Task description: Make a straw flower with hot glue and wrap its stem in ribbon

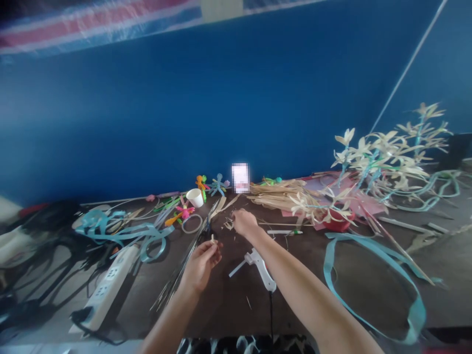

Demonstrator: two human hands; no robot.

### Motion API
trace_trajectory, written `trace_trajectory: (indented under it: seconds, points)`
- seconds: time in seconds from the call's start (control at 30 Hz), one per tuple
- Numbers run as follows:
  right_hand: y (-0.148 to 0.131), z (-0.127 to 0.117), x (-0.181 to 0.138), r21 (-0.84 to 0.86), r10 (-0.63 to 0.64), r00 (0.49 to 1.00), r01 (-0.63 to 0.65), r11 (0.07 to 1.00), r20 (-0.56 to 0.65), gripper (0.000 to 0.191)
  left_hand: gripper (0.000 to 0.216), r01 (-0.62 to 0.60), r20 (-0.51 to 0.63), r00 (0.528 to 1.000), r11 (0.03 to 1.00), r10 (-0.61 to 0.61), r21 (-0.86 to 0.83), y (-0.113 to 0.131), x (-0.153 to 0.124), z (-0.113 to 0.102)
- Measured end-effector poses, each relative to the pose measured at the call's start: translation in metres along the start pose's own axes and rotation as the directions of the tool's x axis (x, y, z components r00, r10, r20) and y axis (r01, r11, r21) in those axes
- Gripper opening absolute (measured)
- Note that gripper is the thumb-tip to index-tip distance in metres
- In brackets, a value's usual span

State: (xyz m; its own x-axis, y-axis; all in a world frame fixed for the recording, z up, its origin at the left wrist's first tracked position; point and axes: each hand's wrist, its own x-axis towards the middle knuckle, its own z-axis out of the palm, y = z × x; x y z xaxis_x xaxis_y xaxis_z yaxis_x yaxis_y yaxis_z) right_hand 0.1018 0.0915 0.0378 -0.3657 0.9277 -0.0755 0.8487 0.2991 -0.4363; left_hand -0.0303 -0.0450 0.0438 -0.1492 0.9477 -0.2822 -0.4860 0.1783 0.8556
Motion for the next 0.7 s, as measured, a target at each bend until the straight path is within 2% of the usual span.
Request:
trace_trajectory:
  seconds: [0.1,0.27,0.4,0.53,0.7]
  points:
    - [-0.001,0.006,0.006,-0.023,0.024,0.999,-0.023,0.999,0.045,0.026,0.02,-0.017,-0.008,1.0,0.999,0.017,0.04,-0.001,0.001,-0.002]
    - [-0.002,0.01,0.006,0.03,0.002,0.997,-0.004,1.0,0.079,0.024,0.022,-0.02,-0.026,0.999,0.999,0.021,0.04,-0.003,0.003,0.0]
    - [0.0,-0.003,-0.007,0.132,-0.034,0.999,0.038,0.991,-0.029,0.01,0.023,0.047,-0.037,0.998,0.999,-0.047,0.003,-0.002,0.006,0.001]
    - [-0.001,-0.019,-0.037,0.27,-0.115,0.98,0.156,0.95,-0.163,0.012,0.021,0.128,-0.048,0.99,0.989,-0.131,-0.068,-0.001,0.008,0.004]
    - [-0.008,-0.027,-0.077,0.38,-0.159,0.937,0.276,0.883,-0.312,0.017,0.014,0.247,0.06,0.969,0.956,-0.24,-0.161,0.001,0.008,0.015]
